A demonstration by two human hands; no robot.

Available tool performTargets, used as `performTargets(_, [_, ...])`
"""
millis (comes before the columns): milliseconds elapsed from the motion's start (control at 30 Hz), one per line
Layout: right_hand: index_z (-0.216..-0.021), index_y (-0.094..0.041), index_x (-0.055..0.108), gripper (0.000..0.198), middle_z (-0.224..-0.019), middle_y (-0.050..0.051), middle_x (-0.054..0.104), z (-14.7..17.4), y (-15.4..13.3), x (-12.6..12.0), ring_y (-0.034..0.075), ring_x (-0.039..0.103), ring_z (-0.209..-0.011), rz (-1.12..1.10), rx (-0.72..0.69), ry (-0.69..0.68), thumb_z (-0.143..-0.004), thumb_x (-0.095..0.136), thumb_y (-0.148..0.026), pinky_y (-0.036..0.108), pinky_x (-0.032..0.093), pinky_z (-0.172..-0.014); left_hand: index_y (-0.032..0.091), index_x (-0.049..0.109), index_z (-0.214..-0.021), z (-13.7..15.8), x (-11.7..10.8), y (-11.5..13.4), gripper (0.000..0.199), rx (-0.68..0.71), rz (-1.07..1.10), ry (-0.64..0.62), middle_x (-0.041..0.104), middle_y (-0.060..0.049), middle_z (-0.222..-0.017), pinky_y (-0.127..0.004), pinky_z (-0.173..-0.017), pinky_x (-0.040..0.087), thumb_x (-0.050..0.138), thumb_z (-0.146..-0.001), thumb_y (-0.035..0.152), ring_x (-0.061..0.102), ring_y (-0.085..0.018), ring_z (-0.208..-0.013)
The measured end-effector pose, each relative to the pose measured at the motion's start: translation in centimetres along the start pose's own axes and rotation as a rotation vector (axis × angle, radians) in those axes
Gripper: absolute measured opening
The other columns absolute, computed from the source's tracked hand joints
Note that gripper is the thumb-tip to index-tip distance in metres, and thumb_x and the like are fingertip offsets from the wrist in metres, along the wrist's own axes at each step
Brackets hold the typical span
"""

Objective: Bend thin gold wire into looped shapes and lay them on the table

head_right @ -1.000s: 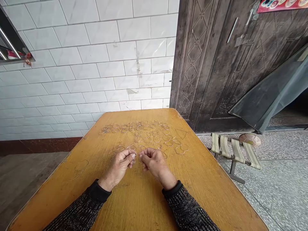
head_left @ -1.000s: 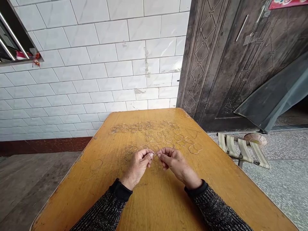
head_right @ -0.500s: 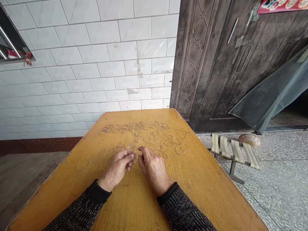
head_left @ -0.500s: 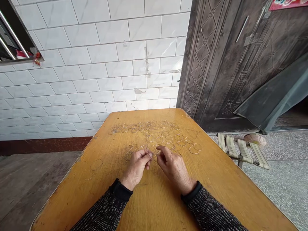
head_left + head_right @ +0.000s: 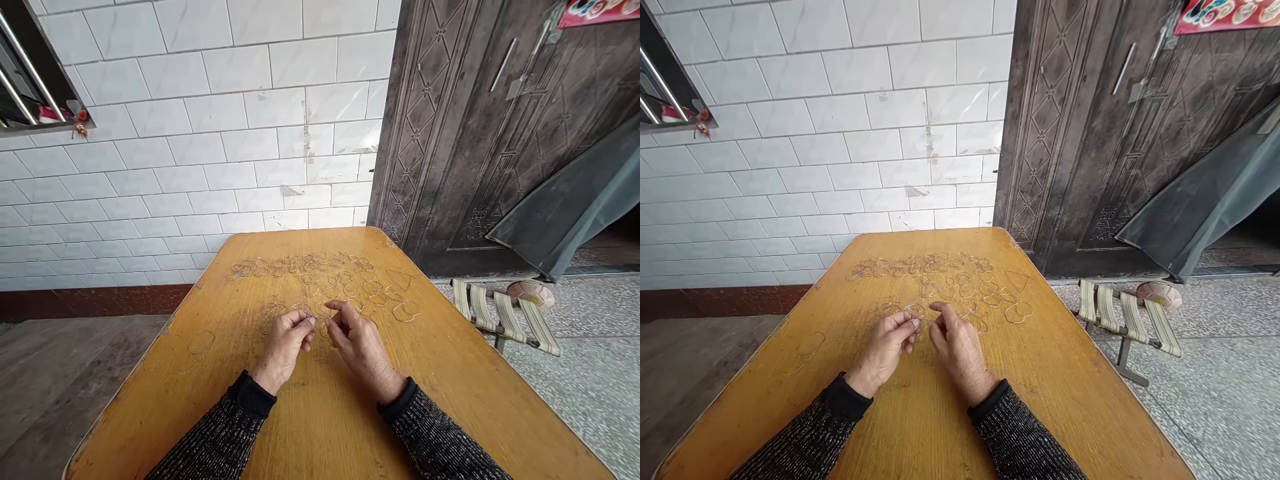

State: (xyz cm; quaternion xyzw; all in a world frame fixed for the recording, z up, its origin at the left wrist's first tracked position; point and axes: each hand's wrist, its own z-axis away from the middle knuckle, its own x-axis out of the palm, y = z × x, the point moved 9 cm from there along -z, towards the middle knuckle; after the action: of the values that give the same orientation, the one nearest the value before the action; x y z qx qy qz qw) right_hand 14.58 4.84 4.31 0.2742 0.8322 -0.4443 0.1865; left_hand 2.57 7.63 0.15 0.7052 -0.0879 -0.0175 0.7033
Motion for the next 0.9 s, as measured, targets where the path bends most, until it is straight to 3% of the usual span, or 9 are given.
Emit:
performTargets(233, [-0.103, -0.016, 0.05, 0.026, -0.068, 0.002, 0.063, -0.5, 2.1, -0.4, 0.013, 0.057, -0.052, -0.113, 0.123, 0.028, -0.085, 0.041, -0.031, 0.023, 0.043, -0.052, 0.014, 0.061, -0.079, -1.0, -2.0, 0.8, 0.025, 0.029, -0.125, 0.016, 0.053, 0.001, -0.067, -0.017, -0.044, 0.032, 0.062, -0.066, 0.036, 0.046, -0.007, -0.055])
performTargets(600, [-0.099, -0.016, 0.054, 0.025, -0.067, 0.002, 0.062, -0.3, 2.2, -0.6, 0.014, 0.058, -0.054, -0.038, 0.085, 0.03, -0.084, 0.04, -0.029, 0.023, 0.041, -0.053, 0.011, 0.061, -0.073, -3.0, -9.5, 0.9, 0.023, -0.071, -0.344, 0.14, 0.055, 0.0, -0.061, -0.016, -0.04, 0.023, 0.063, -0.062, 0.032, 0.04, -0.005, -0.045])
performTargets(767, [-0.1, -0.016, 0.054, 0.025, -0.069, 0.003, 0.064, -0.2, 2.1, -0.4, 0.015, 0.059, -0.055, -0.024, 0.07, 0.022, -0.084, 0.039, -0.029, 0.023, 0.04, -0.053, 0.012, 0.061, -0.066, -3.5, -11.3, 0.7, 0.016, -0.044, -0.421, 0.205, 0.054, 0.002, -0.057, -0.017, -0.043, 0.024, 0.064, -0.06, 0.026, 0.036, -0.005, -0.045])
performTargets(900, [-0.1, -0.016, 0.054, 0.025, -0.067, 0.002, 0.063, -0.2, 2.0, -0.4, 0.015, 0.059, -0.055, -0.007, 0.066, 0.016, -0.084, 0.039, -0.029, 0.023, 0.04, -0.053, 0.012, 0.062, -0.072, -3.7, -12.1, 0.7, 0.022, -0.037, -0.432, 0.213, 0.055, 0.001, -0.059, -0.018, -0.042, 0.023, 0.063, -0.061, 0.031, 0.036, -0.005, -0.044])
